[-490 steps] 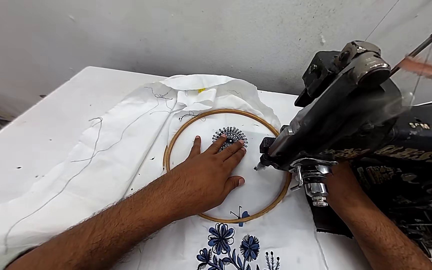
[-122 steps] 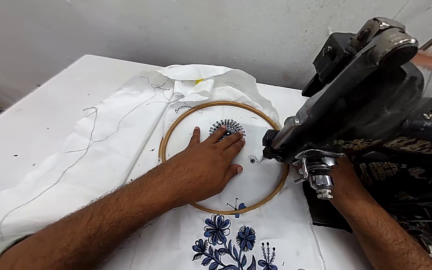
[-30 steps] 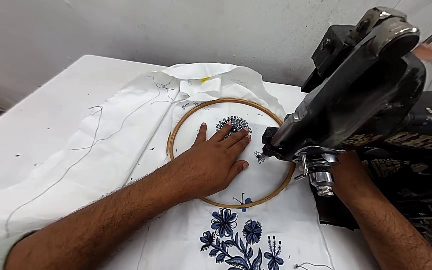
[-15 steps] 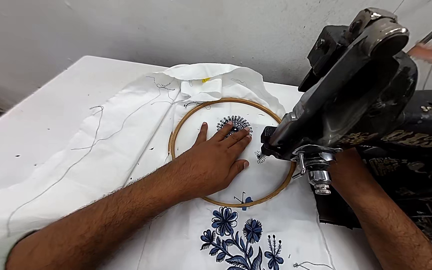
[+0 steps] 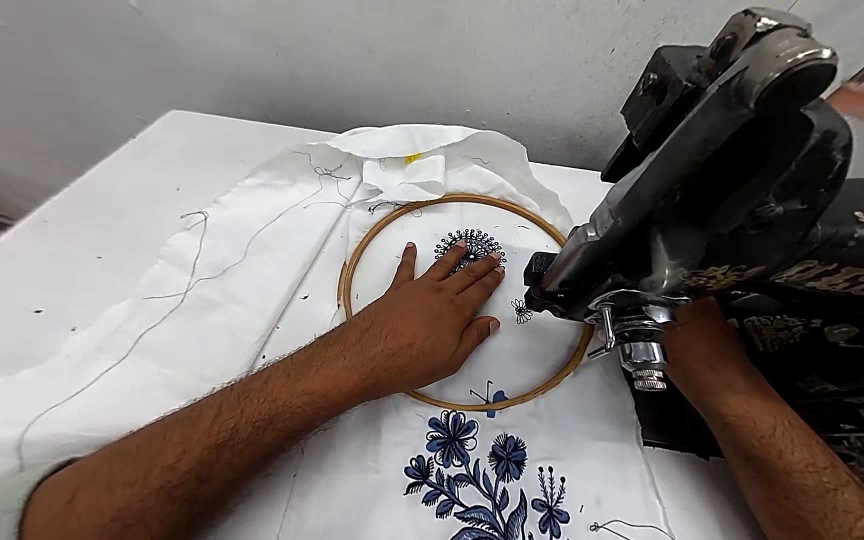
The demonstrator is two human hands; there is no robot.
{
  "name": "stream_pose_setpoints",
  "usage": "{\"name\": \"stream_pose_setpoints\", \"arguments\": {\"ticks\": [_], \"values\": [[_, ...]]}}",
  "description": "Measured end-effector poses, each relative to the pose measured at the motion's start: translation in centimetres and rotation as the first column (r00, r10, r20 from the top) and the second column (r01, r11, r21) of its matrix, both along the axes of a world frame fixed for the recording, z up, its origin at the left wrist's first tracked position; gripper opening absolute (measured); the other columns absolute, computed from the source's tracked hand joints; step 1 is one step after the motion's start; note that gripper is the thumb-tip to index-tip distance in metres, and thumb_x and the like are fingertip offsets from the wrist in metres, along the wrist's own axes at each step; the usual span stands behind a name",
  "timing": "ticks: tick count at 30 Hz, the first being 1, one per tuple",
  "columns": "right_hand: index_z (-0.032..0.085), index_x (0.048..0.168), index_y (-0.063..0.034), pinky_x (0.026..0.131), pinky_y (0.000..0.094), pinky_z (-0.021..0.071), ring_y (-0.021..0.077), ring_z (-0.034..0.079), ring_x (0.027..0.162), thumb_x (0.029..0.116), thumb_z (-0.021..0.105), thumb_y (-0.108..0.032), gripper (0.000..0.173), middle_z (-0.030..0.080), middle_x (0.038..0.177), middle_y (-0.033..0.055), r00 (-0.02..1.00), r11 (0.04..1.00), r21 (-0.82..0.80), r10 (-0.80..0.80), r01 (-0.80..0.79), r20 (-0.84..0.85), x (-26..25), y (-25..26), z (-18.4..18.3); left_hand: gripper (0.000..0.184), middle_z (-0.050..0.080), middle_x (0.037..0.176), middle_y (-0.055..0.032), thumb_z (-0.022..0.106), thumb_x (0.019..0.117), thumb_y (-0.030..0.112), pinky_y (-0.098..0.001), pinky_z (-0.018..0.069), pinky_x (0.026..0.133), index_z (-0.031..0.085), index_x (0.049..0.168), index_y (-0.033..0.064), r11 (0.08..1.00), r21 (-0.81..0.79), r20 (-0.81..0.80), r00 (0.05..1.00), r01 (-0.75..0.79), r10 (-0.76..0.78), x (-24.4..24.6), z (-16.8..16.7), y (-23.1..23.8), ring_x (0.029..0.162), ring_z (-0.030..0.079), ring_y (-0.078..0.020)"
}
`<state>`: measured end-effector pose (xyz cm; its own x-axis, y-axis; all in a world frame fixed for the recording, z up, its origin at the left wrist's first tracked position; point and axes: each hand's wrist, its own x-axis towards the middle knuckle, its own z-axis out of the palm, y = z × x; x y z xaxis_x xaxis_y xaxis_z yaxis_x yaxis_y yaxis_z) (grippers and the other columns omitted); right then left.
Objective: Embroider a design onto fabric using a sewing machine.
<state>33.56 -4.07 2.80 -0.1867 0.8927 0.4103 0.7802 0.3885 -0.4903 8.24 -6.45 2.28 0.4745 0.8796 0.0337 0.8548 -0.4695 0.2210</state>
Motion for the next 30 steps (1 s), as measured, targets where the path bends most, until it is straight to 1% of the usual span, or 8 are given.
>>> {"name": "stream_pose_setpoints", "arguments": {"ticks": [3,5,9,14,16,20,24,30], "values": [[0.067,0.105,-0.0029,0.081,0.0313,0.0499,0.0112,0.063,0.092,0.0926,0.067,-0.022,0.023,0.066,0.096,0.0102,1.000,1.000,-0.001,0.006,-0.006,-0.004,0.1,0.2,0.0,0.059,0.034,0.167,0.0012,0.027,0.1101,0.046,-0.0775,0.0131,0.116,0.041,0.159,0.0154,1.000,0.023,0.017,1.000,0.006,-0.006,0.0,-0.3,0.1,0.157,0.024,-0.0295],[0.068,0.102,0.0002,0.080,0.0386,0.0498,0.0180,0.064,0.092,0.0917,0.068,-0.021,0.024,0.067,0.095,0.0149,1.000,1.000,0.021,0.000,0.000,0.001,-0.2,0.3,0.2,0.059,0.036,0.166,0.0009,0.027,0.1101,0.046,-0.0775,0.0129,0.116,0.042,0.158,0.0151,0.999,0.035,0.025,1.000,0.007,-0.008,0.1,-0.4,0.1,0.156,0.025,-0.0294],[0.067,0.103,0.0010,0.080,0.0397,0.0495,0.0195,0.064,0.093,0.0923,0.065,-0.019,0.023,0.067,0.096,0.0160,0.999,1.000,0.025,-0.006,0.005,0.048,-0.2,0.1,0.5,0.059,0.034,0.167,0.0009,0.027,0.1101,0.046,-0.0772,0.0130,0.116,0.041,0.159,0.0154,1.000,0.018,0.014,1.000,0.013,-0.014,0.2,-0.2,0.0,0.157,0.024,-0.0288],[0.066,0.098,0.0056,0.075,0.0527,0.0494,0.0332,0.066,0.089,0.0911,0.071,-0.007,0.015,0.066,0.092,0.0229,0.992,0.996,-0.064,-0.058,0.066,0.114,-0.3,-0.4,1.0,0.060,0.034,0.167,0.0010,0.028,0.1098,0.047,-0.0775,0.0141,0.116,0.041,0.159,0.0154,1.000,-0.011,-0.008,1.000,0.014,-0.014,0.0,0.2,-0.3,0.157,0.024,-0.0295],[0.066,0.096,0.0048,0.074,0.0495,0.0492,0.0300,0.065,0.087,0.0897,0.070,-0.003,0.011,0.066,0.090,0.0210,0.993,0.994,-0.081,-0.059,0.067,0.100,-0.4,-0.6,1.1,0.060,0.034,0.167,0.0006,0.028,0.1099,0.047,-0.0778,0.0141,0.115,0.041,0.159,0.0152,1.000,-0.022,-0.021,1.000,0.013,-0.013,0.0,0.4,-0.5,0.157,0.024,-0.0299],[0.067,0.100,0.0014,0.077,0.0401,0.0497,0.0198,0.064,0.088,0.0898,0.069,-0.011,0.017,0.066,0.092,0.0154,0.998,0.998,-0.047,-0.033,0.036,0.054,-0.2,-0.3,0.7,0.059,0.035,0.167,0.0006,0.028,0.1100,0.045,-0.0778,0.0135,0.116,0.041,0.159,0.0155,1.000,-0.005,-0.007,1.000,0.014,-0.014,0.0,0.1,-0.4,0.157,0.024,-0.0293],[0.067,0.098,0.0045,0.077,0.0468,0.0493,0.0267,0.065,0.089,0.0926,0.069,-0.009,0.015,0.066,0.092,0.0201,0.996,0.997,-0.050,-0.062,0.065,0.058,-0.4,-0.3,0.9,0.058,0.036,0.166,0.0007,0.028,0.1101,0.045,-0.0775,0.0138,0.116,0.042,0.158,0.0146,1.000,0.021,0.021,1.000,0.018,-0.019,0.1,-0.2,-0.1,0.156,0.025,-0.0286],[0.066,0.102,0.0051,0.080,0.0468,0.0491,0.0282,0.065,0.095,0.0931,0.065,-0.019,0.025,0.066,0.097,0.0216,0.995,0.998,0.052,-0.031,0.026,0.096,-0.4,0.3,0.8,0.058,0.036,0.166,0.0002,0.028,0.1101,0.045,-0.0768,0.0128,0.116,0.042,0.158,0.0146,0.999,0.029,0.028,0.999,0.015,-0.016,0.4,-0.3,0.0,0.157,0.024,-0.0286]]}}
